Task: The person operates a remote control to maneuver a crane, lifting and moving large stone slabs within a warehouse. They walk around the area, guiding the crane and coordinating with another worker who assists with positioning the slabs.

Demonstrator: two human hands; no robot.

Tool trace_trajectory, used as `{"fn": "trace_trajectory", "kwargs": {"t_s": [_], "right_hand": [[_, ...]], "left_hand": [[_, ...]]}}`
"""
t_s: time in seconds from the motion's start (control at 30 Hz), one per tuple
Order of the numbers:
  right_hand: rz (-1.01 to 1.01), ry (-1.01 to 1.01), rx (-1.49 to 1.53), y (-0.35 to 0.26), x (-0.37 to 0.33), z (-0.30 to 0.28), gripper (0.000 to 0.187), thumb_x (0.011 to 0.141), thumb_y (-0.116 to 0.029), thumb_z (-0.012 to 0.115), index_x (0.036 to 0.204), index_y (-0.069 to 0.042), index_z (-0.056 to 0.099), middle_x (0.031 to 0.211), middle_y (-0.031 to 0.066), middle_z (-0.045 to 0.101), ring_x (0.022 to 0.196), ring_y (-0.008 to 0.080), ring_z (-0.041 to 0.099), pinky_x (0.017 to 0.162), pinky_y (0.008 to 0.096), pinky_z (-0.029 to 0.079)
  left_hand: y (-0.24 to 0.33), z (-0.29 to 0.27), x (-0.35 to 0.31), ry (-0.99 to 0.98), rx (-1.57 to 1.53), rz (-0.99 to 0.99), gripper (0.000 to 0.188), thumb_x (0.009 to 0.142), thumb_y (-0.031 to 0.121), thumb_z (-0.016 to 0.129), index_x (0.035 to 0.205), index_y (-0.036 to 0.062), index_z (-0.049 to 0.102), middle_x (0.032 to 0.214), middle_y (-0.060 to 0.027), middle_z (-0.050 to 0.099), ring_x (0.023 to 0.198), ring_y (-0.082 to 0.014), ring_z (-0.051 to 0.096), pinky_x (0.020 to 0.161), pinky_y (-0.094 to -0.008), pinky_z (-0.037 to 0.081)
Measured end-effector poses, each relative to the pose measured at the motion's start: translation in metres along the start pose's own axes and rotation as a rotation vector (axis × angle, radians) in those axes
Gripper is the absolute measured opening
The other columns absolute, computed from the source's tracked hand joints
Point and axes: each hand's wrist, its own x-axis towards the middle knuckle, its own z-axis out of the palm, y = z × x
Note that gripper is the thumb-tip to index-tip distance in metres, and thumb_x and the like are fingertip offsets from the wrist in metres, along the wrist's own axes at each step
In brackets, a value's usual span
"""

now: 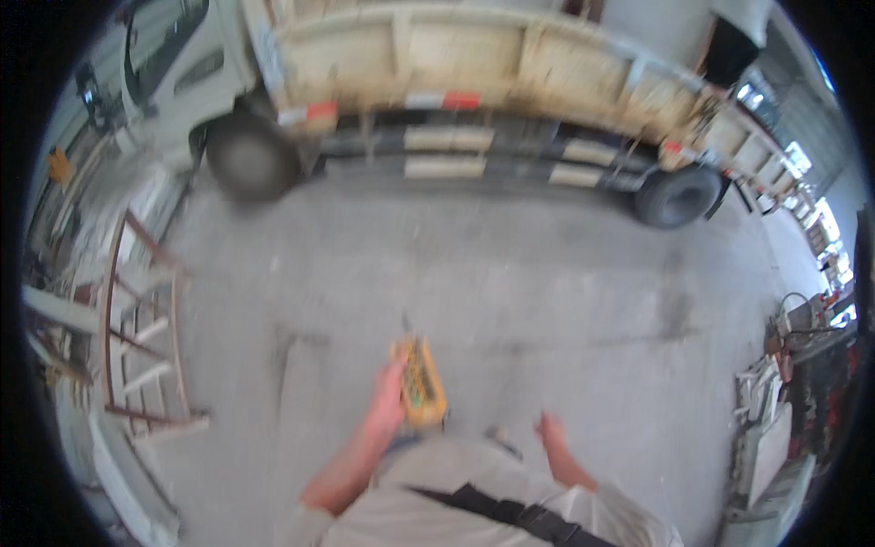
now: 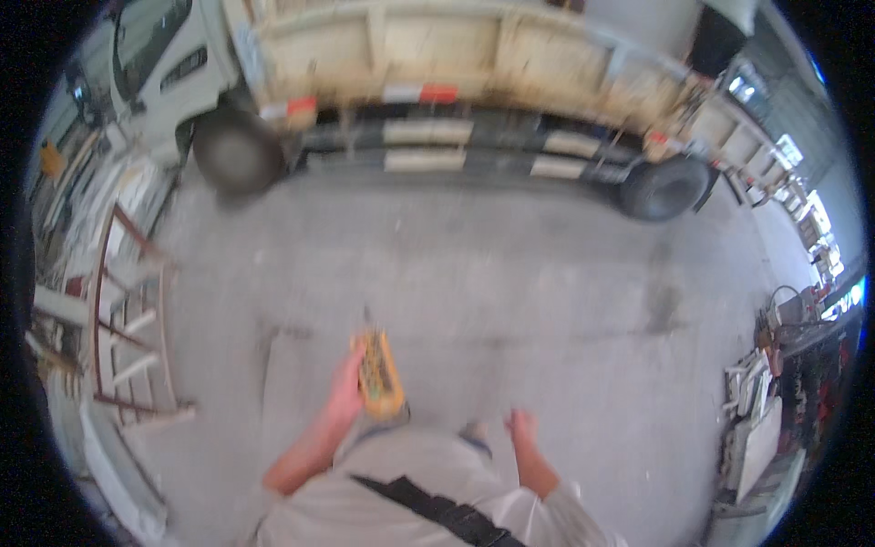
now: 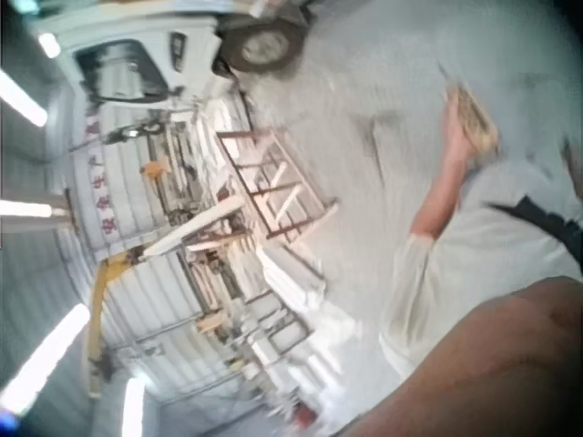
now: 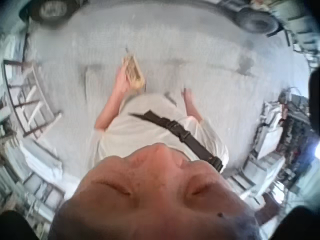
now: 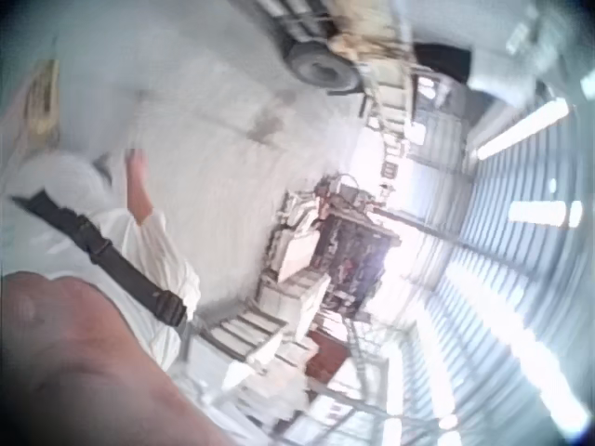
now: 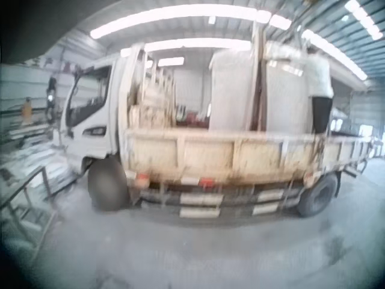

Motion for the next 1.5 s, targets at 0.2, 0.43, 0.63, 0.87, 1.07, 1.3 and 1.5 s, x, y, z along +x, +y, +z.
{"fn": "trace_trajectory", "kwargs": {"t_s": [0.2, 0.43, 0.63, 0.87, 1.07, 1.3, 1.5], "right_hand": [[-0.304, -0.677, 0.436, -0.267, -0.160, 0.208, 0.058, 0.083, -0.032, 0.059, 0.123, 0.005, 0.040, 0.111, 0.0139, 0.052, 0.099, 0.0225, 0.056, 0.074, 0.0326, 0.049], [-0.304, -0.970, 0.419, -0.314, -0.204, 0.276, 0.053, 0.082, -0.019, 0.060, 0.124, 0.007, 0.040, 0.115, 0.0126, 0.051, 0.104, 0.0164, 0.050, 0.086, 0.0293, 0.042], [-0.403, -0.945, 0.401, -0.320, -0.199, 0.320, 0.057, 0.076, -0.015, 0.067, 0.123, 0.005, 0.041, 0.114, 0.0122, 0.052, 0.104, 0.0178, 0.050, 0.089, 0.0298, 0.041], [-0.354, -1.015, 0.475, -0.334, -0.156, 0.405, 0.062, 0.074, -0.010, 0.067, 0.127, 0.005, 0.037, 0.118, 0.0121, 0.049, 0.104, 0.0189, 0.050, 0.088, 0.0310, 0.041], [-0.306, -1.060, 0.491, -0.374, -0.152, 0.458, 0.061, 0.075, -0.005, 0.065, 0.128, 0.004, 0.036, 0.120, 0.0111, 0.049, 0.107, 0.0184, 0.049, 0.090, 0.0312, 0.040], [-0.294, -0.976, 0.513, -0.411, -0.150, 0.484, 0.060, 0.075, -0.003, 0.063, 0.128, 0.004, 0.035, 0.120, 0.0118, 0.048, 0.108, 0.0191, 0.048, 0.090, 0.0317, 0.041], [-0.260, -0.914, 0.681, -0.420, -0.156, 0.498, 0.069, 0.076, -0.008, 0.064, 0.131, 0.007, 0.027, 0.128, 0.0179, 0.041, 0.114, 0.0226, 0.045, 0.094, 0.0334, 0.038]], "left_hand": [[0.098, 0.011, -0.009, 0.024, 0.003, 0.174, 0.027, 0.088, 0.020, 0.052, 0.103, -0.0027, 0.051, 0.086, -0.0092, 0.060, 0.074, -0.0160, 0.061, 0.064, -0.0300, 0.052], [0.145, 0.000, -0.001, 0.050, -0.065, 0.265, 0.029, 0.087, 0.019, 0.052, 0.101, -0.0062, 0.050, 0.086, -0.0124, 0.060, 0.072, -0.0180, 0.062, 0.061, -0.0299, 0.052], [0.158, -0.030, 0.022, 0.077, -0.060, 0.300, 0.029, 0.087, 0.017, 0.053, 0.106, -0.0040, 0.050, 0.091, -0.0098, 0.060, 0.077, -0.0171, 0.061, 0.065, -0.0296, 0.052], [0.212, -0.055, 0.082, 0.103, -0.060, 0.392, 0.027, 0.088, 0.017, 0.051, 0.108, -0.0016, 0.051, 0.093, -0.0090, 0.060, 0.079, -0.0180, 0.061, 0.066, -0.0315, 0.052], [0.264, -0.069, 0.116, 0.085, 0.018, 0.432, 0.023, 0.088, 0.018, 0.049, 0.101, -0.0005, 0.051, 0.087, -0.0091, 0.060, 0.074, -0.0186, 0.061, 0.063, -0.0319, 0.052], [0.308, -0.054, 0.137, -0.015, 0.067, 0.397, 0.024, 0.087, 0.019, 0.049, 0.099, -0.0025, 0.052, 0.085, -0.0094, 0.060, 0.072, -0.0186, 0.061, 0.063, -0.0319, 0.052], [0.327, -0.065, 0.165, -0.093, 0.084, 0.357, 0.023, 0.086, 0.019, 0.052, 0.097, -0.0021, 0.052, 0.083, -0.0098, 0.060, 0.069, -0.0181, 0.061, 0.061, -0.0313, 0.052]]}}
